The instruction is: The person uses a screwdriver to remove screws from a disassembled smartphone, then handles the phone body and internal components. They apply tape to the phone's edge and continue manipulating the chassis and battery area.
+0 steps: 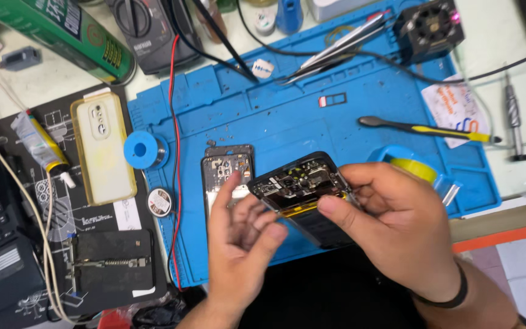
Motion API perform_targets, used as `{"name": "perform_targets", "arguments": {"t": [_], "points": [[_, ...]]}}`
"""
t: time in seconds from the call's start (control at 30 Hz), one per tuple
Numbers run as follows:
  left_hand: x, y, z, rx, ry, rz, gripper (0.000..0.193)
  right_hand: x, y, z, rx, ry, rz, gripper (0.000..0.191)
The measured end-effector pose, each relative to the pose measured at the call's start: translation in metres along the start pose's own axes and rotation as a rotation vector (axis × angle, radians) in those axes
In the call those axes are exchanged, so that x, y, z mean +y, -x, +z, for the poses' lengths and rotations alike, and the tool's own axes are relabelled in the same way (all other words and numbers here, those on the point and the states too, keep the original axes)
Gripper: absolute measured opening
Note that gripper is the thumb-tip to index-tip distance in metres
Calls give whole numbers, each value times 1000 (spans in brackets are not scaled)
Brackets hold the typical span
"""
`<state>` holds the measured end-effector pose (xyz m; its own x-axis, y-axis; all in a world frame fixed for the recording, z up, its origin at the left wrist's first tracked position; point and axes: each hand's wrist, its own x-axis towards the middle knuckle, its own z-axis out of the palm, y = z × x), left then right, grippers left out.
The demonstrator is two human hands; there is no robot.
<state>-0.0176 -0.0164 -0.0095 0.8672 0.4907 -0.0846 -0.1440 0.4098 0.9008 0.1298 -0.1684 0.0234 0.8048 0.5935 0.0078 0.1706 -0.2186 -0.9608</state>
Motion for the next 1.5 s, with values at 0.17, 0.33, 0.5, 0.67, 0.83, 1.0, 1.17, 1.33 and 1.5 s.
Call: {"name": "perform_targets", "arguments": {"t": [0.17,0.33,0.5,0.67,0.83,1.0,1.17,1.33,1.5], "points": [[-24,-11,25,-134,32,-149,49,10,-3,17,-68,-665,43,35],[-29,-6,19,-101,-50,-200,41,6,-6,8,105,-191,-265,58],[-30,-4,17,-100,-13,-210,38,0,-11,-4,97,171,-401,45],[-35,-4,20,-115,-3,-191,38,1,-18,-10,2,165,-354,44],[-38,-5,24,-139,-27,-180,40,0,-22,-17,-57,222,-361,42],[-34,-4,28,-152,-127,-172,38,-12,-29,-30,-167,358,-371,43],[-32,-5,30,-152,-205,-163,37,-23,-34,-31,-232,436,-313,49],[-37,-3,31,-114,-168,-171,35,-30,-32,-27,-207,516,-333,46],[-39,-4,29,-97,-153,-149,34,-31,-28,-23,-152,500,-394,41]]}}
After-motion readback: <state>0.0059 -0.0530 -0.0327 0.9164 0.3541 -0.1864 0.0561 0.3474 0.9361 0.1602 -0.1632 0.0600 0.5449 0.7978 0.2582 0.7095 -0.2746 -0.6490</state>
